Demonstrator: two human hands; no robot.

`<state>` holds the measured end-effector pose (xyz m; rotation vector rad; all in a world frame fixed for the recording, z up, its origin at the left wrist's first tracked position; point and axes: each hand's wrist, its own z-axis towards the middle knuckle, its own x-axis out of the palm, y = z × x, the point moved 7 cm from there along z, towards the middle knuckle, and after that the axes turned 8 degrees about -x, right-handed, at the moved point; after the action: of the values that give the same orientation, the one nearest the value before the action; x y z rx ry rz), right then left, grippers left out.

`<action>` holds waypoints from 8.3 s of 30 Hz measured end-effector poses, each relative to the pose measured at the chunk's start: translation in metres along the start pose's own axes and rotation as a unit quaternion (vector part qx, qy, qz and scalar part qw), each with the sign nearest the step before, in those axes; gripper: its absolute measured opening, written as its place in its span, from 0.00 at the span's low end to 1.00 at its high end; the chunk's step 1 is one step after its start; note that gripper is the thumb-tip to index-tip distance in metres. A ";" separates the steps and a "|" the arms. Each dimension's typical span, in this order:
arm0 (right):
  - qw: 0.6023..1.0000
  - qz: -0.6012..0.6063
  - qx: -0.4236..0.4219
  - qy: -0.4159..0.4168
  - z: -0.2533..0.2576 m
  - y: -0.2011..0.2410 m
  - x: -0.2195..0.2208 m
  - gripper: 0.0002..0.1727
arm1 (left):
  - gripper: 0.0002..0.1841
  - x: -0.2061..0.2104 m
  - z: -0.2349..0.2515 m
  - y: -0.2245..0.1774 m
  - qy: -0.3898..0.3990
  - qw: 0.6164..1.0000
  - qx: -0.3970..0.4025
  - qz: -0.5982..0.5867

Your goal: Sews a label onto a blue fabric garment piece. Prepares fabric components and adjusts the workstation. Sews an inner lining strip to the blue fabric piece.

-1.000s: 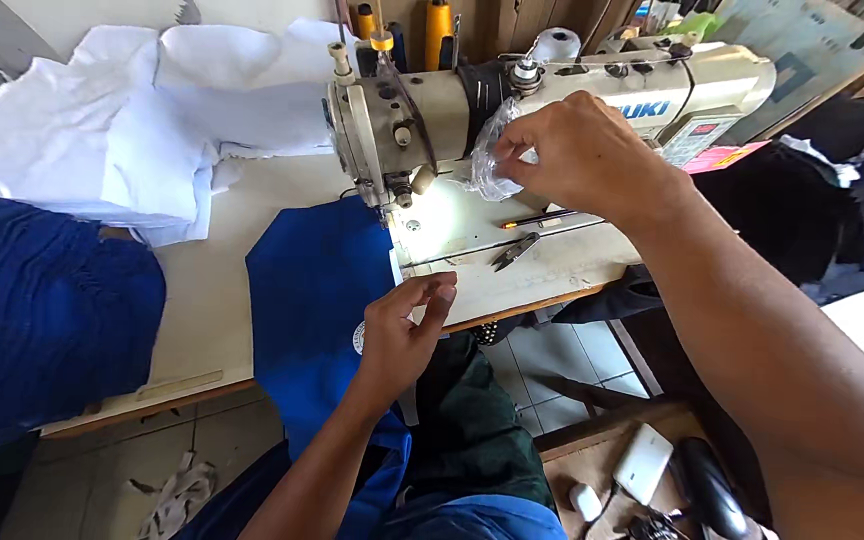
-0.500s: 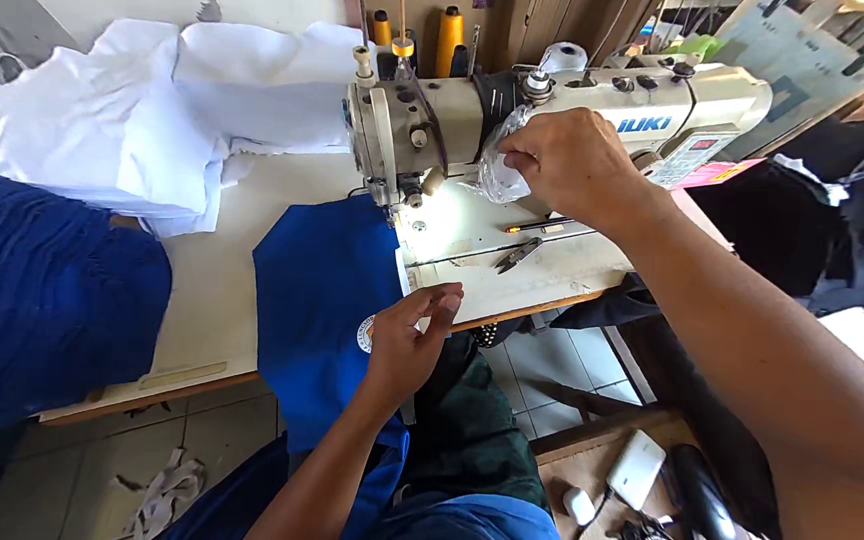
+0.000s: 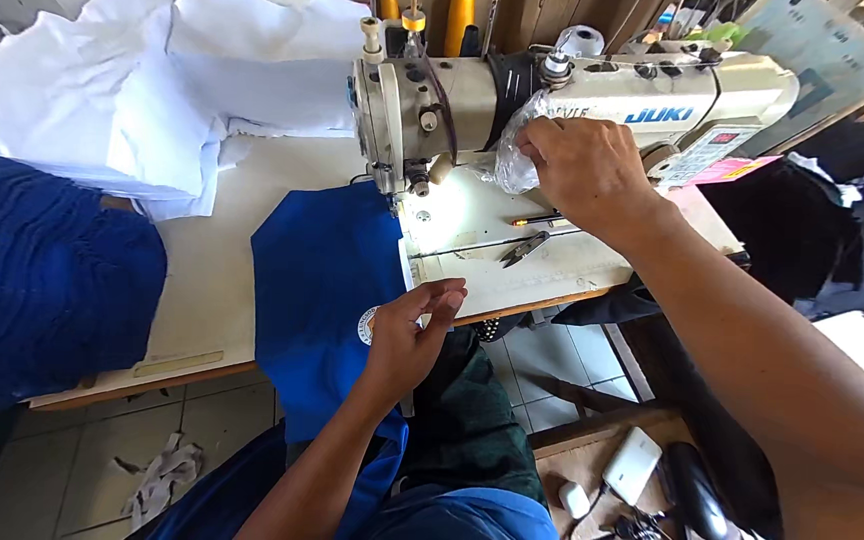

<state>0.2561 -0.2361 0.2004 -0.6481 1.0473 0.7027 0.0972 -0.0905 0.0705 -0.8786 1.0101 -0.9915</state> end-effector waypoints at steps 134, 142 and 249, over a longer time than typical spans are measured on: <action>0.973 0.182 -0.107 -0.092 0.011 0.105 0.174 0.18 | 0.12 -0.062 0.089 0.091 0.023 0.898 0.143 0.415; 0.967 0.222 -0.090 -0.092 0.012 0.100 0.181 0.17 | 0.12 -0.064 0.091 0.092 0.020 0.902 0.139 0.408; 0.504 0.786 0.352 -0.070 -0.155 0.204 0.178 0.12 | 0.10 -0.032 -0.073 0.057 -0.018 0.906 0.172 0.386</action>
<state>0.0733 -0.1922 -0.0484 1.3975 1.4492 1.6471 0.0351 -0.0524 0.0044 -0.1519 0.9874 -0.4404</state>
